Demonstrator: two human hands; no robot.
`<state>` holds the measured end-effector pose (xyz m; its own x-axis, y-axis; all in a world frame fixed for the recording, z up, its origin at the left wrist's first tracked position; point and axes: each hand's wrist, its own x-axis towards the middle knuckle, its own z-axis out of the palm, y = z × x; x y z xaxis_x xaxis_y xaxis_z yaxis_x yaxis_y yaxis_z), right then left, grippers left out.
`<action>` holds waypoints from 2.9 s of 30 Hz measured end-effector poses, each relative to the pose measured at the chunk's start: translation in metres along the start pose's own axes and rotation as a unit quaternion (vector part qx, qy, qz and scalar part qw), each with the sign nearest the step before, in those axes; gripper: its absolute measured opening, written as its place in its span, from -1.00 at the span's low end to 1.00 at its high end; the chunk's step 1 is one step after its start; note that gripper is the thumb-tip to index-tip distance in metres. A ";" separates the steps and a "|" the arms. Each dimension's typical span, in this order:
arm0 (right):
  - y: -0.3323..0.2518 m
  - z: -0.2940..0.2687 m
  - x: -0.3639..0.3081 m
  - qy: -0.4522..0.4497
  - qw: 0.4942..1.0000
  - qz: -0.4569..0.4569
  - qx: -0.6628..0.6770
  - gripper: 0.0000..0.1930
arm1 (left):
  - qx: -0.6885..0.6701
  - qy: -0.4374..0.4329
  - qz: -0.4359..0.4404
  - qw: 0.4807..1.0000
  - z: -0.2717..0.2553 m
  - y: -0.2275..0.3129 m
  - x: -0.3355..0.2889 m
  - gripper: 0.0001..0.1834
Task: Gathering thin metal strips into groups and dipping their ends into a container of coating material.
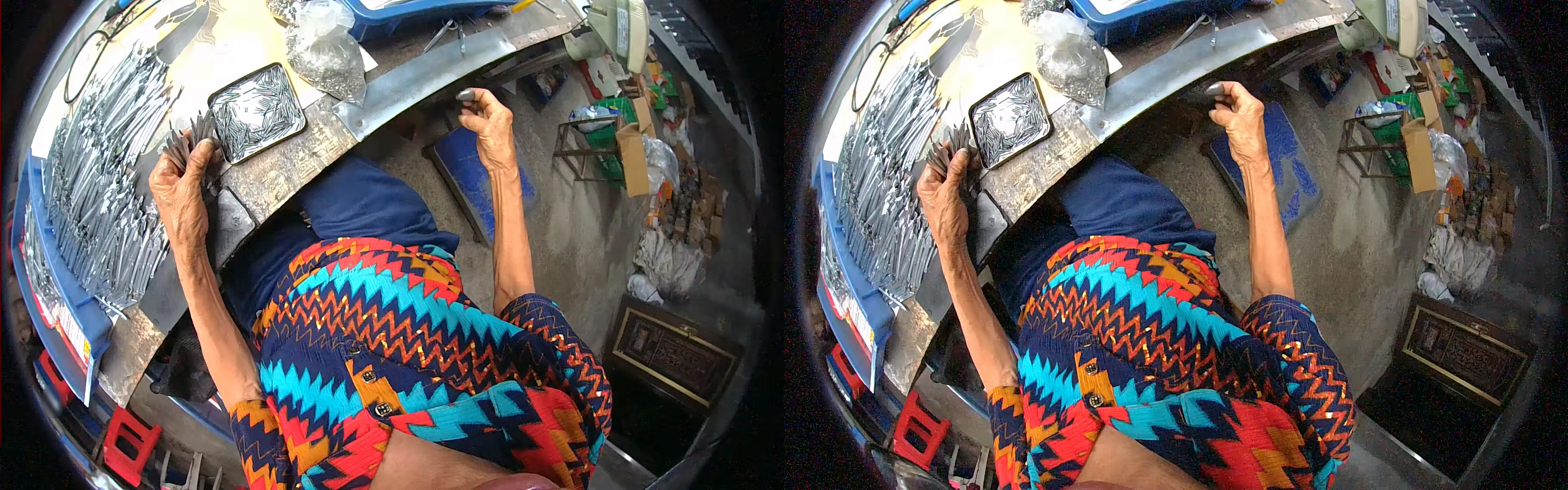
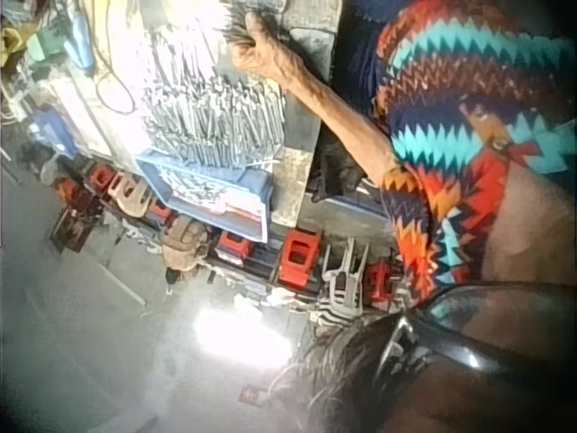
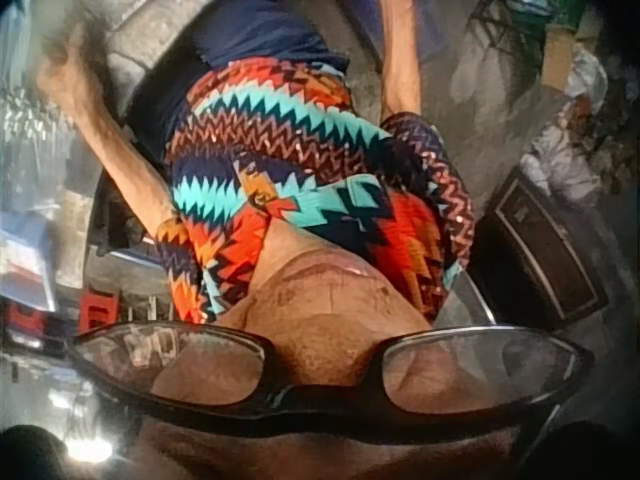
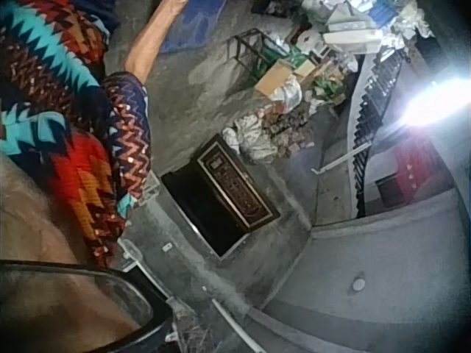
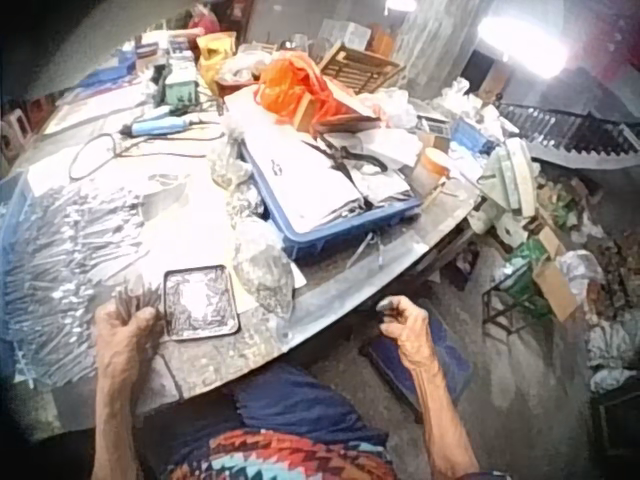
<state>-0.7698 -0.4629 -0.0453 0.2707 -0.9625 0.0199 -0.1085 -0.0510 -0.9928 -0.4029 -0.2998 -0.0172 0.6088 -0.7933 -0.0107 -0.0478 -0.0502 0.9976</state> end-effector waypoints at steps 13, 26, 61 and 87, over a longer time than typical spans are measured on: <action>-0.035 0.035 0.003 -0.053 0.961 0.072 0.263 -0.79 | -0.007 0.005 0.001 1.000 -0.006 -0.004 0.003 -0.83; -0.115 0.181 -0.012 -0.205 0.976 -0.072 -0.004 -0.89 | -0.078 -0.035 -0.010 0.996 -0.012 -0.009 0.001 -0.84; -0.126 0.289 0.025 -0.294 0.875 -0.353 -0.152 -0.90 | -0.050 -0.071 0.052 0.995 -0.012 0.012 -0.004 -0.88; -0.116 0.278 0.031 -0.415 0.865 -0.269 -0.082 -0.80 | -0.144 -0.069 0.010 0.987 -0.010 0.005 -0.001 -0.91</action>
<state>-0.4826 -0.4122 0.0375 0.9104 -0.2682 0.3151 0.1309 -0.5356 -0.8343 -0.3961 -0.2935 -0.0114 0.4948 -0.8688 0.0206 0.1793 0.1253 0.9758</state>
